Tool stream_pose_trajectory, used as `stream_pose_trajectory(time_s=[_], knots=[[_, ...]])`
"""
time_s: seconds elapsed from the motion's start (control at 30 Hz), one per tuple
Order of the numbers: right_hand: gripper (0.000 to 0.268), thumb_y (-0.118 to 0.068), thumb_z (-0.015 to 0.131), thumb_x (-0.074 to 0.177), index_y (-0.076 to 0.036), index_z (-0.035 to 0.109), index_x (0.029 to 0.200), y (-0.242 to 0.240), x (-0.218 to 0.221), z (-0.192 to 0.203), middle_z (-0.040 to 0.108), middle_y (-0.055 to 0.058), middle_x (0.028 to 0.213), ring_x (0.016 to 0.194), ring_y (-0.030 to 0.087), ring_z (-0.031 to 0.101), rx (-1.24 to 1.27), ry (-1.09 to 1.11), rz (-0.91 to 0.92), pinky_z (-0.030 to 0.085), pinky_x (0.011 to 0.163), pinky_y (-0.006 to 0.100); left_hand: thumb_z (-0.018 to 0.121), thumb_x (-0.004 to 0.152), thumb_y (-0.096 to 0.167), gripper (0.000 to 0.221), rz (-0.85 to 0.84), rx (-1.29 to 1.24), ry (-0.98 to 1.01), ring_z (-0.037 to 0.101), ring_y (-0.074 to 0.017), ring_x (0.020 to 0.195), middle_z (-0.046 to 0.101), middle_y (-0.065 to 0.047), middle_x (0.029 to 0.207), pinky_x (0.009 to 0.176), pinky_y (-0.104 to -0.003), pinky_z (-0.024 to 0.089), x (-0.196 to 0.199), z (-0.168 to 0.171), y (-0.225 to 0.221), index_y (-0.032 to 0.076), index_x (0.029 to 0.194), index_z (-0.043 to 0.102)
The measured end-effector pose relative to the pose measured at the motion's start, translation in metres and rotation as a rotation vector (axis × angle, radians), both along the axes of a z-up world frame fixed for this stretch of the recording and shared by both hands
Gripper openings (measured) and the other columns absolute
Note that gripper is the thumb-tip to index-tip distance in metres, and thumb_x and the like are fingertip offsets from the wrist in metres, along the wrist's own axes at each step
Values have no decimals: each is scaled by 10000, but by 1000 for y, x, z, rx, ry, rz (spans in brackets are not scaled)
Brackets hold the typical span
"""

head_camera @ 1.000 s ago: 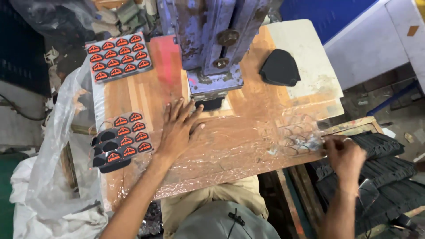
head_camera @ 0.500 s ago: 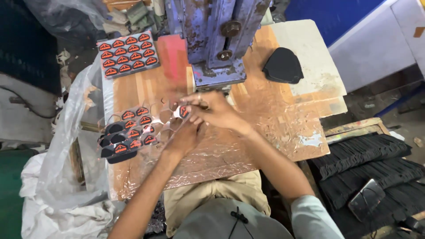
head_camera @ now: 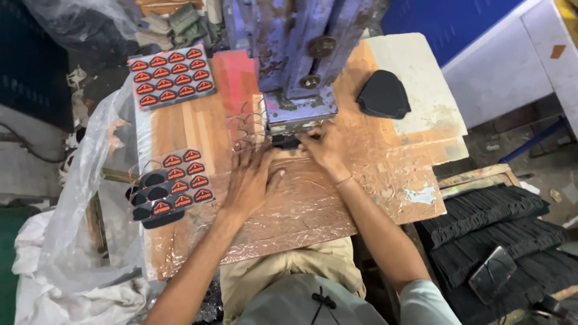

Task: Placing embroidered patches onto black fabric pieces at a workbench.

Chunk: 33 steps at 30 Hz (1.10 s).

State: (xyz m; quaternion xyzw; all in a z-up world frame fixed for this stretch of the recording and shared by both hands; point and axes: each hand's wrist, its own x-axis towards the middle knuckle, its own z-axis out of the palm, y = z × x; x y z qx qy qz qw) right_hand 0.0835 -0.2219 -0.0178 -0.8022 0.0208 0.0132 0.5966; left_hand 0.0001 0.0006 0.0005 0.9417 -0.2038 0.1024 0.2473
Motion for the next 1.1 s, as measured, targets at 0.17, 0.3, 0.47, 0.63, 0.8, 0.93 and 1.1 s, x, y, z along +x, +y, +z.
stream_pose_trajectory(time_s=[0.17,0.3,0.47,0.63,0.8,0.93,1.1], knots=[[250,-193,866,811,-5,717,742,15,-15,35,743,76,649,509,101,680,-343,-273,-15,514,475,270,617,970,402,611,-21,-28,-54,374,-440,1451,468,-163,1567,1178,-637,253,-1,4,0,122,1495,478],[298,-247,858,849,0,709,777,8,-30,53,745,82,651,518,133,697,-333,-83,19,525,494,295,613,972,415,652,-16,-7,-59,365,-416,1460,463,-159,1571,1169,-623,258,-2,2,-2,58,1502,482],[229,-192,817,853,9,768,952,-3,-70,69,768,140,1072,798,257,740,-604,-442,47,593,701,371,621,961,438,670,3,-2,-67,371,-408,1437,476,-163,1537,1173,-630,247,1,4,-2,34,1485,514],[493,-237,754,866,18,679,1282,-4,-77,74,629,176,1355,1292,392,542,-791,-632,333,459,1080,482,610,991,410,642,-13,9,-64,381,-396,1451,504,-161,1512,1205,-601,266,-2,12,-3,41,1505,502],[553,-250,736,899,39,613,1355,-4,-76,70,590,183,1377,1311,372,516,-786,-607,369,435,1091,477,627,968,412,658,5,30,-114,370,-403,1443,499,-171,1510,1173,-599,264,-1,10,-3,40,1496,501],[553,-282,723,908,26,615,1355,-2,-76,71,589,171,1370,1298,364,520,-815,-597,351,420,1087,473,638,971,423,666,4,-8,-69,381,-386,1431,517,-173,1474,1195,-595,264,0,12,-3,37,1494,493],[568,-290,712,917,35,605,1370,-1,-80,72,588,166,1377,1298,356,519,-853,-588,343,411,1078,485,648,956,419,693,7,5,-80,386,-395,1406,520,-182,1475,1161,-589,270,-3,12,-5,13,1499,507]])
